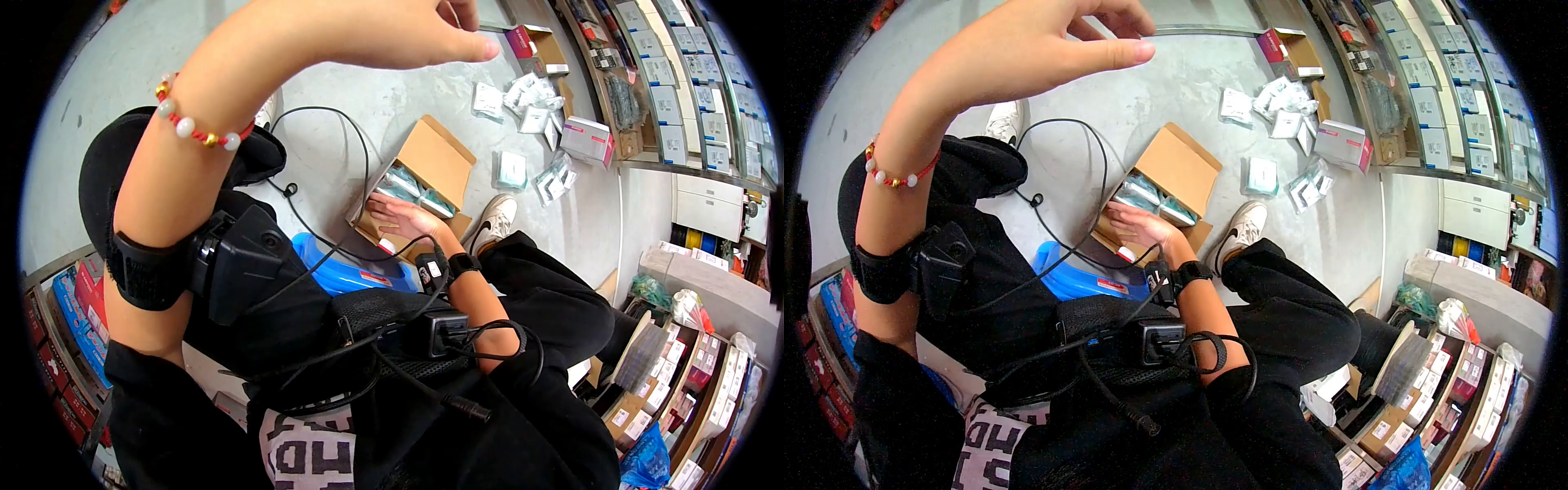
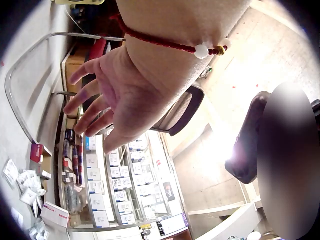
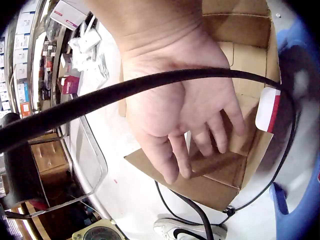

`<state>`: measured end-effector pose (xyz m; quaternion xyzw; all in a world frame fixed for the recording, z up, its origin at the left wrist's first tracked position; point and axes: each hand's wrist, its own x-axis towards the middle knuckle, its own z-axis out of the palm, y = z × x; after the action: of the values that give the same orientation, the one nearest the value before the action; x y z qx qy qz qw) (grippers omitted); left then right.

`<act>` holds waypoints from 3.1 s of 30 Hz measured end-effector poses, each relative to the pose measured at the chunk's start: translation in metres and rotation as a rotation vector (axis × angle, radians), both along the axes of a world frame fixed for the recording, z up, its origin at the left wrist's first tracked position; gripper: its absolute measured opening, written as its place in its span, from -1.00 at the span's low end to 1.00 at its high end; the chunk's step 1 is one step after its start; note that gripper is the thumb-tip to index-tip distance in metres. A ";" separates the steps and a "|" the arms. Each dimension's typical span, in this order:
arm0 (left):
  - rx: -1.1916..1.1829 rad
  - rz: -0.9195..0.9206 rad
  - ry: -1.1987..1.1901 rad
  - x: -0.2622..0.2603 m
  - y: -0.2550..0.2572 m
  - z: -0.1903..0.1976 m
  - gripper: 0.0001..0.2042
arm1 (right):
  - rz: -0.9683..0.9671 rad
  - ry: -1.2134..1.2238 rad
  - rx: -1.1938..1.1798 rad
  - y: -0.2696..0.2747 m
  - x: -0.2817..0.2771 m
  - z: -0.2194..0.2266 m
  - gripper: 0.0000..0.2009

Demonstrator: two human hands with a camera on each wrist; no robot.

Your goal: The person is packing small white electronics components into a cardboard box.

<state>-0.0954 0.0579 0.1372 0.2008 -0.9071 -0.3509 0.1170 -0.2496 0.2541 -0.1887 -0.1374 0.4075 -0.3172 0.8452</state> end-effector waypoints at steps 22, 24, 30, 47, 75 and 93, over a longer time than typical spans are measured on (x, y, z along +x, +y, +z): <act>-0.029 0.021 0.056 -0.019 -0.015 -0.036 -0.70 | 0.523 0.569 -0.013 -0.045 0.019 0.032 -0.46; -0.027 0.030 0.054 -0.018 -0.013 -0.035 -0.71 | 0.534 0.561 -0.026 -0.046 0.019 0.028 -0.45; -0.013 0.041 0.066 -0.020 -0.012 -0.037 -0.71 | 0.364 0.427 0.094 -0.045 -0.009 0.022 -0.52; 0.000 0.090 -0.053 -0.020 -0.010 -0.031 -0.69 | 0.393 1.710 0.031 -0.064 -0.260 -0.006 -0.63; -0.022 0.168 -0.374 -0.043 -0.033 -0.046 -0.62 | 0.459 1.985 -0.413 -0.107 -0.296 -0.075 -0.60; -0.156 -0.021 0.256 -0.048 0.008 -0.046 -0.64 | -0.065 0.452 -0.528 -0.048 -0.153 0.303 -0.44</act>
<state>-0.1438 0.0661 0.0908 0.1354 -0.9113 -0.3033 0.2434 -0.4024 0.2059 0.1143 -0.4051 0.4922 -0.4003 0.6583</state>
